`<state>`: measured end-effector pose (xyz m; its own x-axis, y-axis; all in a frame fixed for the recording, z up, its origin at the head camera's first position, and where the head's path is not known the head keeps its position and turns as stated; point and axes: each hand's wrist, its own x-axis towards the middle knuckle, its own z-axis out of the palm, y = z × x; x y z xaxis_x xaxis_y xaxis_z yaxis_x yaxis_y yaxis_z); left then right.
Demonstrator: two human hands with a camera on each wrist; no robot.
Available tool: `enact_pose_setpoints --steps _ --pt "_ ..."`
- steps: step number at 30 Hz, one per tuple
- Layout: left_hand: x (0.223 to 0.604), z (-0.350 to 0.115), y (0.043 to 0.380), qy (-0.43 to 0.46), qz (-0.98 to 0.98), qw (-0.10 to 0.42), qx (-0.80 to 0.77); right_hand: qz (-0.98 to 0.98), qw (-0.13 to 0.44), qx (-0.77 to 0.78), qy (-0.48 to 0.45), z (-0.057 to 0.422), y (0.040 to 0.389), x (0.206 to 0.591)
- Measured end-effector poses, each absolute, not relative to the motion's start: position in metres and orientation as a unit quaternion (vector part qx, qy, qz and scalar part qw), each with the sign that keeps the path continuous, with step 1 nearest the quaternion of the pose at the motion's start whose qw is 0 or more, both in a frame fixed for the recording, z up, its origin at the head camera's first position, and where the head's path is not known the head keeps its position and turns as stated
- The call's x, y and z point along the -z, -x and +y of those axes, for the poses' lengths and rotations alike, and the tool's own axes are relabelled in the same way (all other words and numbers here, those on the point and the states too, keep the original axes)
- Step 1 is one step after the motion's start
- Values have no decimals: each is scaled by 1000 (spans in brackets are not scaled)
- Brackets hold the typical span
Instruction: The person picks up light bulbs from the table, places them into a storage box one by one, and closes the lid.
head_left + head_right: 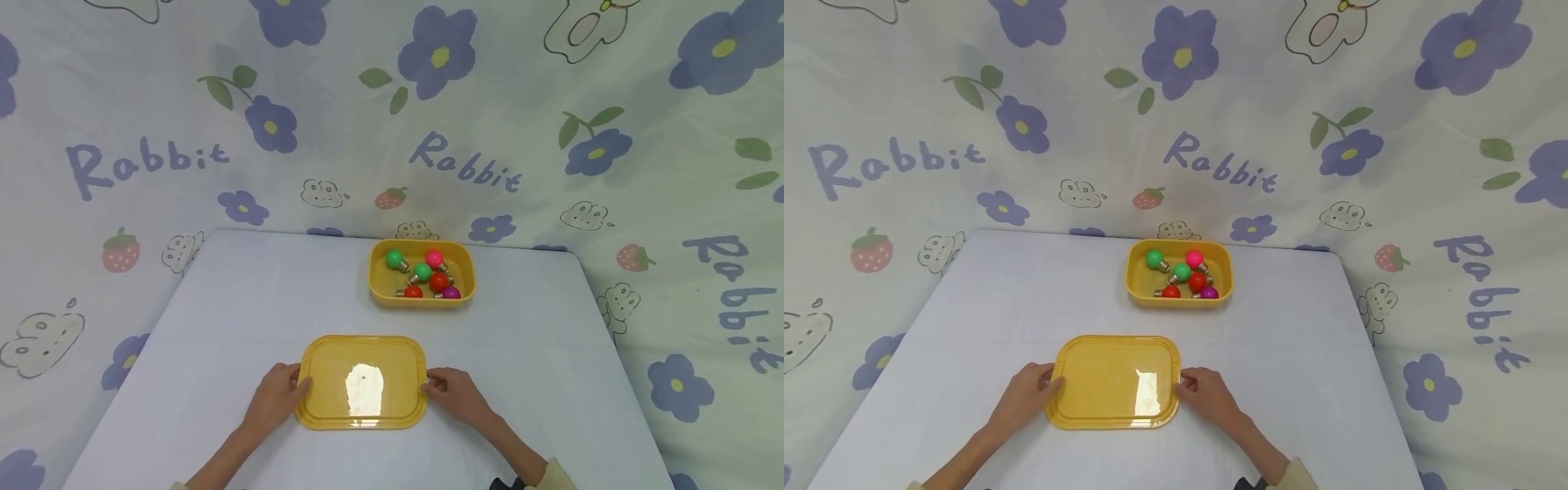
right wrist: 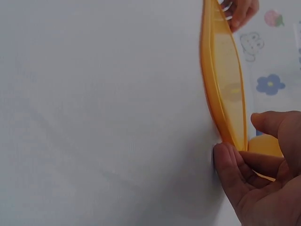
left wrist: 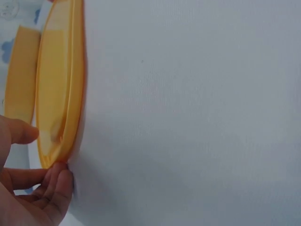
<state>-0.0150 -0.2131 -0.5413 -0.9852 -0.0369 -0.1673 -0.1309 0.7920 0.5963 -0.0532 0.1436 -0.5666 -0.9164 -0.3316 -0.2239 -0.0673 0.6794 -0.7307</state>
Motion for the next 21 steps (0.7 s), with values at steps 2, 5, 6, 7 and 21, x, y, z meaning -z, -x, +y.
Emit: enact_pose_setpoints --steps 2,5,6,7,21 --pt "543 -211 15 52 937 67 -338 898 170 394 100 142 52 567" --pt "547 -211 16 77 926 59 -366 892 172 409 81 141 50 565" --pt "549 -211 17 84 921 55 -376 890 173 416 75 141 49 564" --pt "551 -211 18 93 915 51 -389 888 175 420 69 141 49 564" --pt "540 -195 37 153 832 82 -526 864 190 467 -2 160 63 556"
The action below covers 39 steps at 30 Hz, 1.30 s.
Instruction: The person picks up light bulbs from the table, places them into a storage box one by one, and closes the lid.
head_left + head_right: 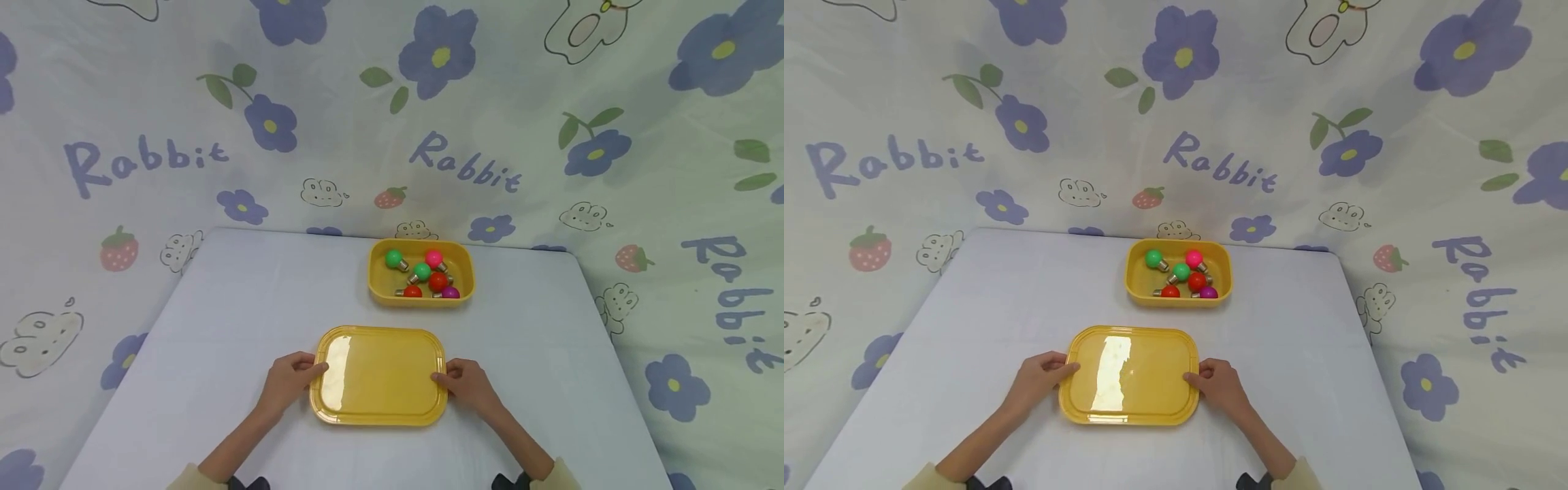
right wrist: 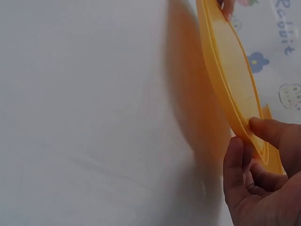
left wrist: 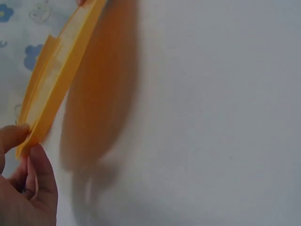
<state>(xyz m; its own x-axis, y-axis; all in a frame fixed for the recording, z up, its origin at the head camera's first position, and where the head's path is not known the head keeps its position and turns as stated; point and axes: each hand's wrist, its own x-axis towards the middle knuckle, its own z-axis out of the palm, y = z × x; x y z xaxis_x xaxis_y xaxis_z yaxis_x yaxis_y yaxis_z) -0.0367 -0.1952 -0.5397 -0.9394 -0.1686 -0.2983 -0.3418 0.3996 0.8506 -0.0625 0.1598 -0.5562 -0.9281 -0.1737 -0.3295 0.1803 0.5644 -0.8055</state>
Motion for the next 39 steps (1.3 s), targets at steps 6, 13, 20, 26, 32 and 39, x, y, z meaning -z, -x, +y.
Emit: enact_pose_setpoints --steps 6,13,20,26,32,39 --pt "528 -181 48 133 828 86 -538 870 190 453 -33 173 76 541" --pt "513 -165 70 105 823 77 -553 875 189 441 -54 194 100 519" --pt "501 -147 94 78 818 71 -565 866 192 458 -57 212 126 506" --pt "492 -136 108 65 823 60 -561 878 165 445 -66 221 132 496" --pt "488 -131 114 59 838 22 -542 906 103 408 -42 220 130 490" --pt "485 -127 111 29 839 -57 -541 918 -22 395 13 215 120 482"
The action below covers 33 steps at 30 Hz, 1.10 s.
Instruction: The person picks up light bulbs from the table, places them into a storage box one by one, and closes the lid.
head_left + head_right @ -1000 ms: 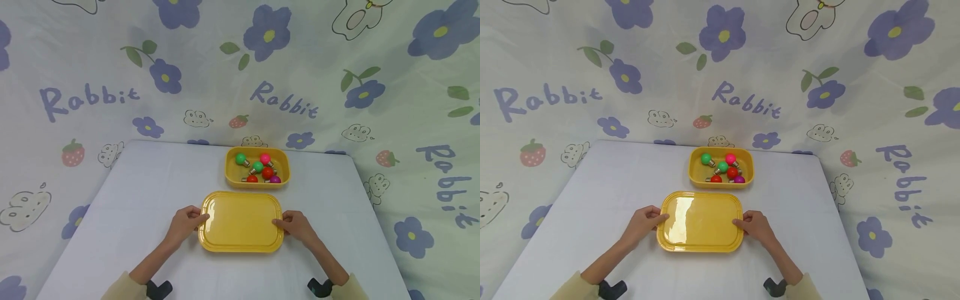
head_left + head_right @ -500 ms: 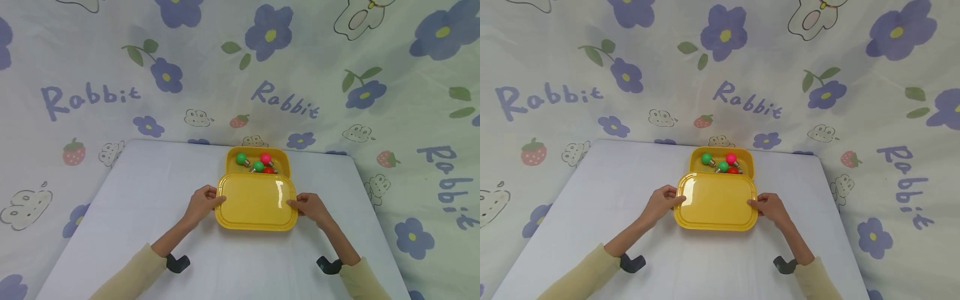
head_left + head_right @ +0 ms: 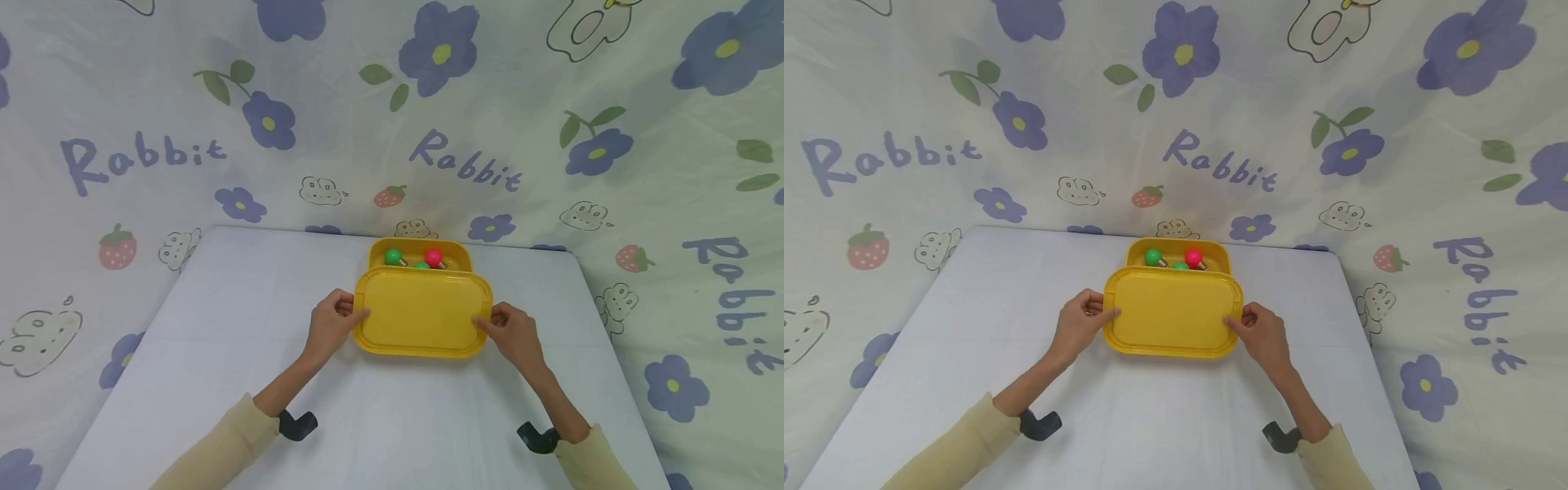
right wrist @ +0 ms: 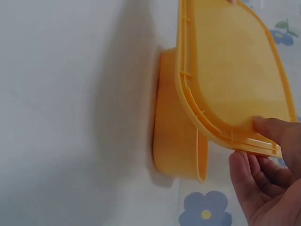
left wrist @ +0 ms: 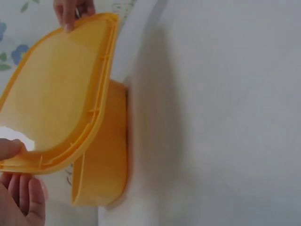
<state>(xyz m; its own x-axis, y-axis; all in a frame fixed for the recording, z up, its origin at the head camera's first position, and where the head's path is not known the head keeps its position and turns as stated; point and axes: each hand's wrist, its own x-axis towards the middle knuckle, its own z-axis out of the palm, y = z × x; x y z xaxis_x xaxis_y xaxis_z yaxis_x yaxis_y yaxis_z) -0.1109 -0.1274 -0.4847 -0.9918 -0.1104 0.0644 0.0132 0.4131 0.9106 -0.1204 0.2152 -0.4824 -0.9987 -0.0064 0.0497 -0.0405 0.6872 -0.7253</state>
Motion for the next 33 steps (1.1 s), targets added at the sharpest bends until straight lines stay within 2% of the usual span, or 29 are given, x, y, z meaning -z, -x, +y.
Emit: enact_pose_setpoints --steps 6,14,19,24,28,33 --pt "481 -124 108 31 -826 187 531 -910 114 -395 -50 209 115 479" --pt "479 -117 109 95 -801 318 498 -885 186 -423 -60 202 112 480" --pt "479 -114 109 102 -789 349 495 -871 213 -438 -65 198 112 480" --pt "479 -112 108 101 -787 365 487 -868 214 -446 -52 194 110 480" --pt "480 -112 109 85 -777 381 493 -859 191 -473 -50 188 106 480" --pt "483 -112 110 81 -779 373 497 -845 139 -516 -31 184 102 477"
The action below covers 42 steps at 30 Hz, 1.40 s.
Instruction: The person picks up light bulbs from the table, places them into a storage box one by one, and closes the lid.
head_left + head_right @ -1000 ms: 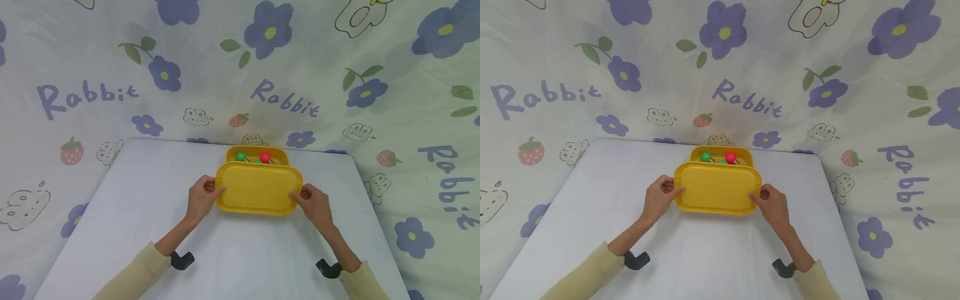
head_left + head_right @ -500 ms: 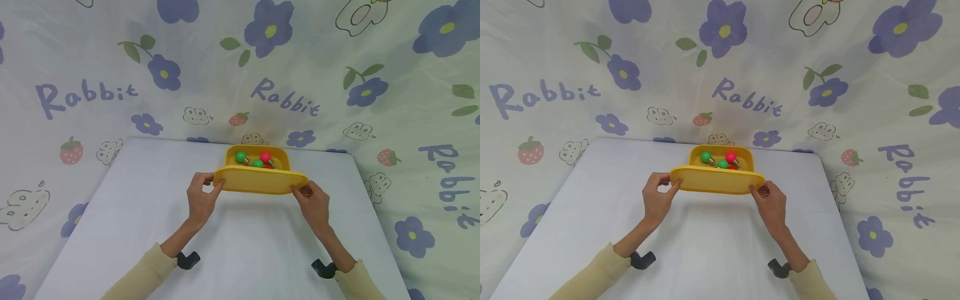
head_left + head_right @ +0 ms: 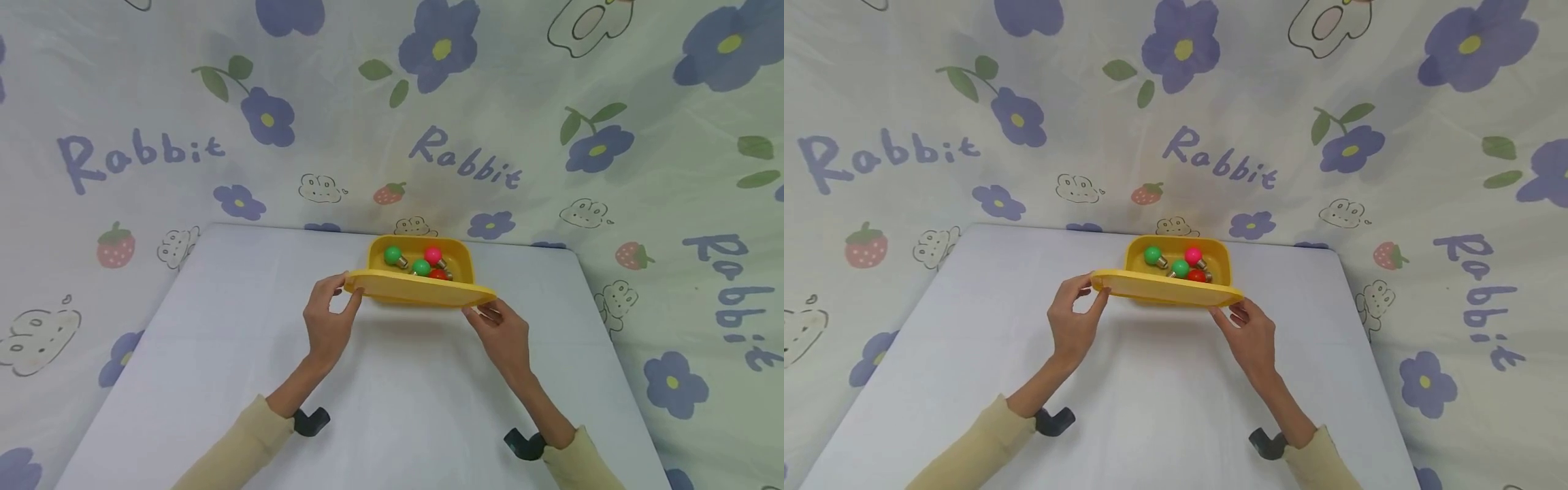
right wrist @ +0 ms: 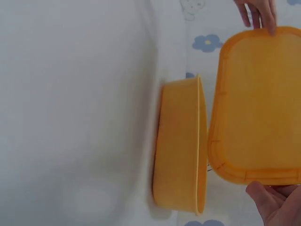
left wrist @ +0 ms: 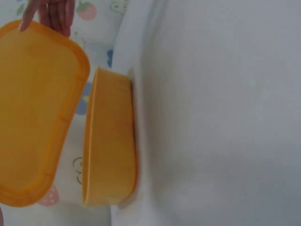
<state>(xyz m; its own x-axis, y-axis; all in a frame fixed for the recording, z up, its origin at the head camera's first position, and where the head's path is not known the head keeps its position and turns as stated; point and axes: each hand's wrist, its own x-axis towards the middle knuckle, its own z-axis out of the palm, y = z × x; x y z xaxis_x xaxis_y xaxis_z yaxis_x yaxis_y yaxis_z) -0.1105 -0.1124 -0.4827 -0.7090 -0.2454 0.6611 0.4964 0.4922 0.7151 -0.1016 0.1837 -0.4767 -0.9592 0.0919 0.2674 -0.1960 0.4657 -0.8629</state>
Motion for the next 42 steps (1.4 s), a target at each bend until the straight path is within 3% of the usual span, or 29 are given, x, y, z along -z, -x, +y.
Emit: enact_pose_setpoints --steps 5,11,20,35,42 --pt "489 -113 105 96 -793 348 491 -850 106 -516 -3 186 99 476" --pt "492 -113 100 105 -790 314 515 -865 114 -489 10 187 98 475" --pt "491 -107 93 60 -776 219 588 -855 111 -506 21 188 98 477" --pt "485 -112 97 1 -801 91 592 -852 73 -515 -59 196 105 483" --pt "489 -113 103 6 -791 78 607 -861 42 -500 -86 201 114 488"
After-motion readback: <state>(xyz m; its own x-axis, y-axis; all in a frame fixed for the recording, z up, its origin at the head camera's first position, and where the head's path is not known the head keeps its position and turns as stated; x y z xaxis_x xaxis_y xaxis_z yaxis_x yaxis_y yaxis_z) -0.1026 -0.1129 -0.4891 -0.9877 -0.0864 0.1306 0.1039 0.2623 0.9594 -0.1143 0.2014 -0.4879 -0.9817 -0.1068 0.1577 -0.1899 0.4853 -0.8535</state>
